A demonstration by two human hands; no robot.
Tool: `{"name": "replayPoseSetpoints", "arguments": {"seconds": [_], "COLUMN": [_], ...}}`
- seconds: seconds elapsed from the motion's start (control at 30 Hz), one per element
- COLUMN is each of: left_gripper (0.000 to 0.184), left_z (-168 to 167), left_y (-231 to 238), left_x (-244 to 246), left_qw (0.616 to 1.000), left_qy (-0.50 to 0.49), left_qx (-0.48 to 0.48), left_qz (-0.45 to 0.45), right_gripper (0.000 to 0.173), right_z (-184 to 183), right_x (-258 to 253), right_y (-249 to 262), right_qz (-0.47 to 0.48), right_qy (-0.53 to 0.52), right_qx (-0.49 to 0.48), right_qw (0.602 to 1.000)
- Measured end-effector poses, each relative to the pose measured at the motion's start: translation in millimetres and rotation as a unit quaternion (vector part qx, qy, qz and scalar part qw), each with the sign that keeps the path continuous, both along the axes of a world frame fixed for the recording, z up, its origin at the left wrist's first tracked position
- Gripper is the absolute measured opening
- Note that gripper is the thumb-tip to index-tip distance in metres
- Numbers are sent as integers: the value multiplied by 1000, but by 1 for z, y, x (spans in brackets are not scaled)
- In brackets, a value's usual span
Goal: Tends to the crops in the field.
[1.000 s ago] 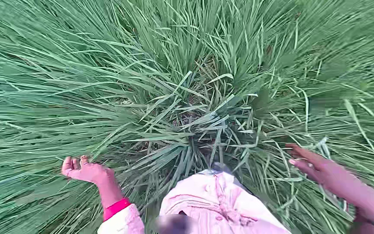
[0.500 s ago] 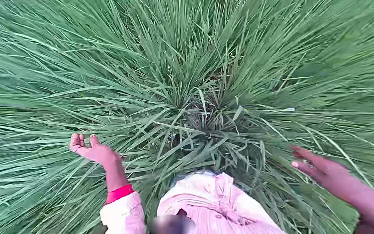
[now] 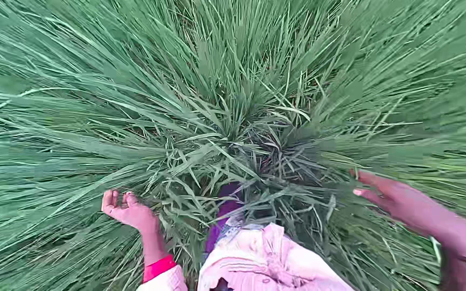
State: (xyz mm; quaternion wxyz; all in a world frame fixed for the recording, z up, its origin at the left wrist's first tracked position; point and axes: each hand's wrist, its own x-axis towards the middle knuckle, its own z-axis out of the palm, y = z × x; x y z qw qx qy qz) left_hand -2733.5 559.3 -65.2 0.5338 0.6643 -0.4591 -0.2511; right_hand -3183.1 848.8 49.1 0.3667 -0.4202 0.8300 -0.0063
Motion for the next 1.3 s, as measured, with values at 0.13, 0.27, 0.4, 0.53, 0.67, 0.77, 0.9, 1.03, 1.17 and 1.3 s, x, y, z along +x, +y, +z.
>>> {"name": "replayPoseSetpoints", "arguments": {"seconds": [0.13, 0.27, 0.4, 0.53, 0.67, 0.77, 0.9, 1.03, 1.17, 1.3], "left_gripper": [53, 53, 57, 57, 56, 56, 57, 58, 58, 57], "left_z": [-9, 0, 16, 24, 34, 39, 41, 34, 20, 13], "left_y": [-6, -17, -17, -13, -9, -12, -17, -9, 18, 48], "left_x": [3, -26, -69, -101, -122, -131, -126, -89, -45, -15], "left_qw": [1000, 999, 997, 994, 993, 991, 991, 995, 996, 998], "left_qy": [7, 22, 54, 46, 40, 38, 36, 10, 6, -16], "left_qx": [-13, -22, -29, -38, -46, -58, -61, -70, -84, -64], "left_qz": [-5, -16, -56, -90, -100, -113, -110, -70, -25, 5], "right_gripper": [49, 50, 53, 55, 56, 55, 54, 51, 50, 54], "right_z": [6, 3, 6, 3, 6, 1, -5, -14, -2, 6], "right_x": [-2, -16, -33, -46, -46, -43, -46, -75, -85, -60], "right_y": [-12, 21, 56, 91, 119, 137, 132, 90, 22, -15], "right_qz": [16, 2, -41, -83, -128, -153, -159, -83, -10, 98], "right_qy": [-3, 3, 3, -4, -21, -28, -41, -7, 28, 13], "right_qx": [-16, -53, -46, -59, -28, -35, -21, -20, -53, -149], "right_qw": [1000, 999, 998, 995, 991, 987, 986, 996, 998, 984]}}
